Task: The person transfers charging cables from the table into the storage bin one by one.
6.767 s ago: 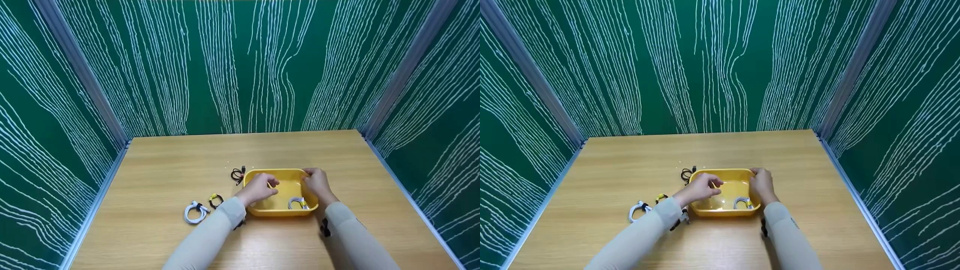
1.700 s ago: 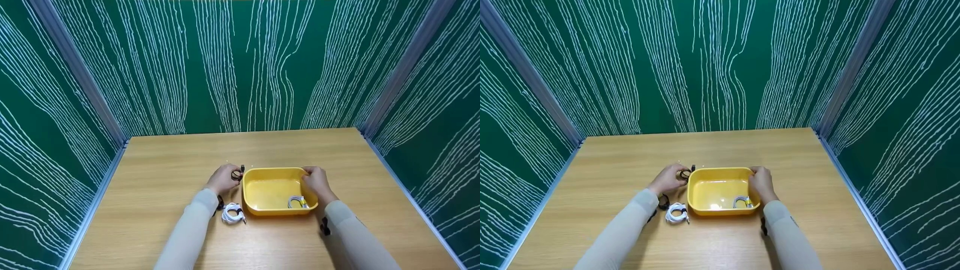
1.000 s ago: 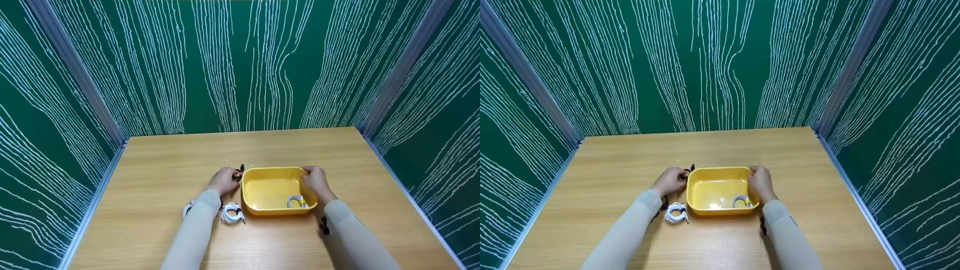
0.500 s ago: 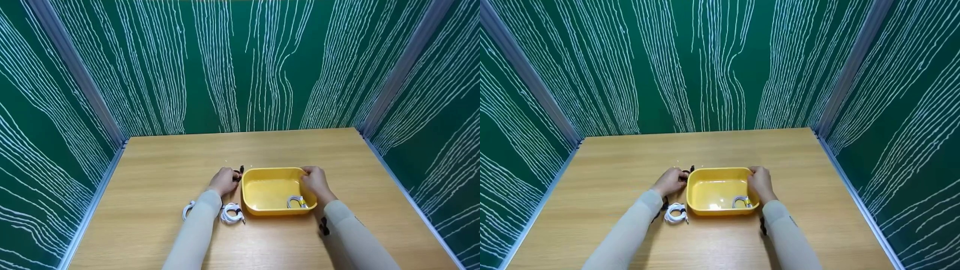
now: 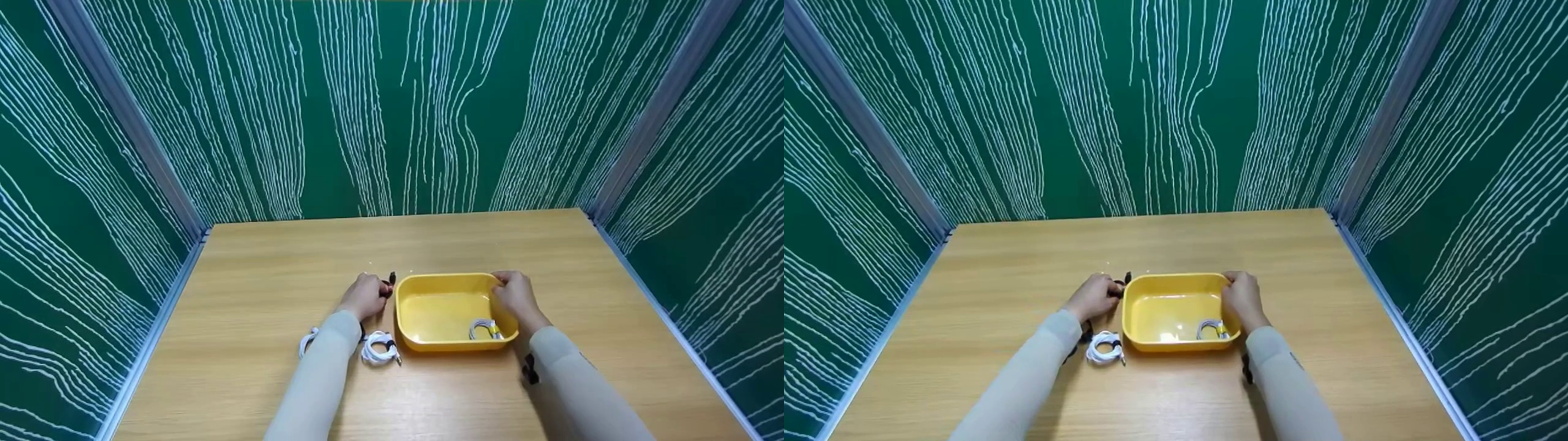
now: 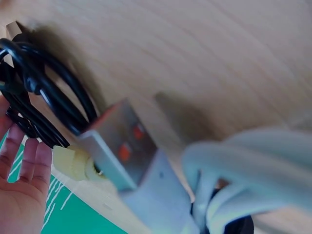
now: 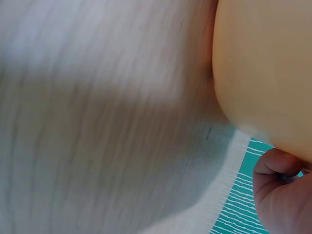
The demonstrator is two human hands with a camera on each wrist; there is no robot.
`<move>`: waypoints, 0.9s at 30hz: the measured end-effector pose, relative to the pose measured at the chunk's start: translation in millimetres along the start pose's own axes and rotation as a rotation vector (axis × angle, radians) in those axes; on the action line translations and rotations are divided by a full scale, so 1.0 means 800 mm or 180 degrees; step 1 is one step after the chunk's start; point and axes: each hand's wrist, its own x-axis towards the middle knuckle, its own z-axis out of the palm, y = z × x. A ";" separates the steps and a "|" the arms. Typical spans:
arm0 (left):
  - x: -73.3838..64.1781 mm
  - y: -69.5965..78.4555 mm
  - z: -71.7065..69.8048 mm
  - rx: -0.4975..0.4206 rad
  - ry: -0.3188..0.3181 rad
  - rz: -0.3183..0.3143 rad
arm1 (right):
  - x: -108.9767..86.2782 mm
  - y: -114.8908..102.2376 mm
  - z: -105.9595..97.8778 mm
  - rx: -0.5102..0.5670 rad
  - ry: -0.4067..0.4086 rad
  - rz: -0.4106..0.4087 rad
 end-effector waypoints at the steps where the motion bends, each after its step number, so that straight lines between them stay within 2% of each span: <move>1: 0.001 -0.003 0.002 -0.0025 0.0001 0.0002 | 0.000 0.000 0.000 0.0012 -0.0007 0.0010; 4: 0.013 -0.026 0.022 -0.0061 0.0035 -0.0003 | 0.001 0.000 0.001 0.0029 0.0000 0.0021; 8: 0.031 -0.064 0.052 0.0057 0.0062 -0.0002 | 0.001 0.001 0.001 0.0028 0.0001 0.0031; 11: 0.034 -0.071 0.053 -0.0008 0.0010 -0.0053 | 0.001 0.000 -0.001 0.0018 -0.0037 0.0061; 16: 0.006 -0.027 0.002 -0.0225 -0.0133 -0.0146 | 0.002 -0.001 -0.002 0.0084 -0.0089 0.0154; 17: 0.005 -0.032 0.002 -0.0242 -0.0116 -0.0083 | 0.002 -0.001 -0.001 0.0095 -0.0082 0.0159; 19: -0.003 -0.023 -0.008 -0.0236 -0.0118 -0.0110 | 0.002 -0.001 -0.001 0.0116 -0.0059 0.0145; 23: -0.005 -0.029 -0.011 -0.0297 -0.0018 -0.0109 | 0.001 0.000 0.000 0.0075 -0.0038 0.0083; 24: -0.011 -0.019 -0.021 -0.0312 -0.0023 -0.0183 | 0.001 0.000 0.000 0.0064 -0.0045 0.0074; 27: -0.013 -0.022 -0.026 -0.0365 -0.0010 -0.0252 | 0.001 0.001 -0.001 0.0026 -0.0065 0.0073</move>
